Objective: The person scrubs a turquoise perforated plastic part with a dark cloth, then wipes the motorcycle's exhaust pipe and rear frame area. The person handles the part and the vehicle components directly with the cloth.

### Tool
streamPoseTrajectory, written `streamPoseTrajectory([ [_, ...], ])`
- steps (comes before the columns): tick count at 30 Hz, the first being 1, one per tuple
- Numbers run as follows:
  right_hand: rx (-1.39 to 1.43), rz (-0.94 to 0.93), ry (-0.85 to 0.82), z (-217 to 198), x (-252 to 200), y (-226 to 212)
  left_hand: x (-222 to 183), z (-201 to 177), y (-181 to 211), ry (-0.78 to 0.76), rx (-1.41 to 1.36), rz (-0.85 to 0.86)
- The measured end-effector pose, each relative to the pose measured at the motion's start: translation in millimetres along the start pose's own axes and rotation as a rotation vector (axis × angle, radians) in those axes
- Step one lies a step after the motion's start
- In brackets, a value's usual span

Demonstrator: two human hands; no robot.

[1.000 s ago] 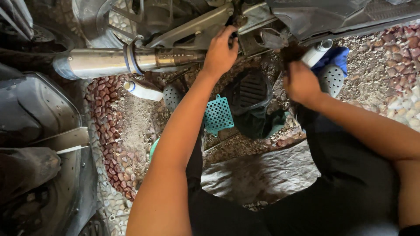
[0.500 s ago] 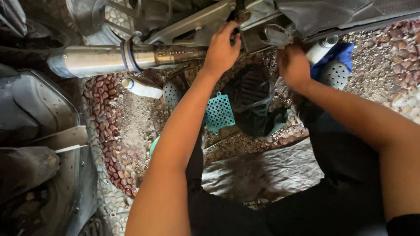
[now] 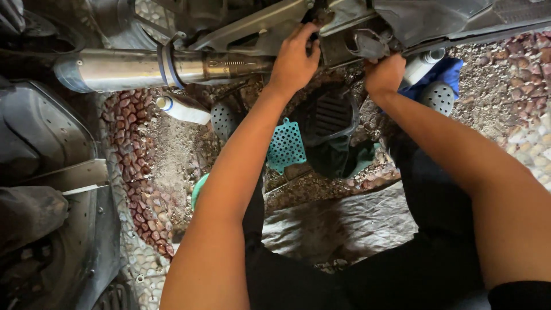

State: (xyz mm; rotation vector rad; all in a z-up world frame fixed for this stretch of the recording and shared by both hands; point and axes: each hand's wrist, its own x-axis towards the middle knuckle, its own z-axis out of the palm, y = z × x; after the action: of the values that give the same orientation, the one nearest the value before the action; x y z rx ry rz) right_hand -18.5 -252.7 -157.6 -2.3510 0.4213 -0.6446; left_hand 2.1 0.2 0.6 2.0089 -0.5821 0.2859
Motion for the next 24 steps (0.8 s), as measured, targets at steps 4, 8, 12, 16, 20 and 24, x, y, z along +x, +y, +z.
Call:
streamPoseTrajectory([
  [4, -0.154, 0.075, 0.023, 13, -6, 4, -4, 5, -10, -0.007, 0.019, 0.001],
  [8, -0.224, 0.017, -0.240, 8, -10, -3, -3, 5, -11, -0.064, 0.053, -0.051],
  [12, -0.252, -0.303, -0.170, -2, -14, -13, -5, 5, -9, -0.067, 0.074, -0.088],
  [16, -0.282, -0.333, -0.212, -3, -16, -8, -3, 5, -6, -0.019, 0.064, -0.069],
  [20, -0.237, -0.194, -0.328, 2, -23, 6, -4, 4, -6, 0.000, 0.044, -0.040],
  [24, -0.579, -0.181, -0.873, -1, -30, 16, -5, 8, -10, -0.004, 0.043, -0.058],
])
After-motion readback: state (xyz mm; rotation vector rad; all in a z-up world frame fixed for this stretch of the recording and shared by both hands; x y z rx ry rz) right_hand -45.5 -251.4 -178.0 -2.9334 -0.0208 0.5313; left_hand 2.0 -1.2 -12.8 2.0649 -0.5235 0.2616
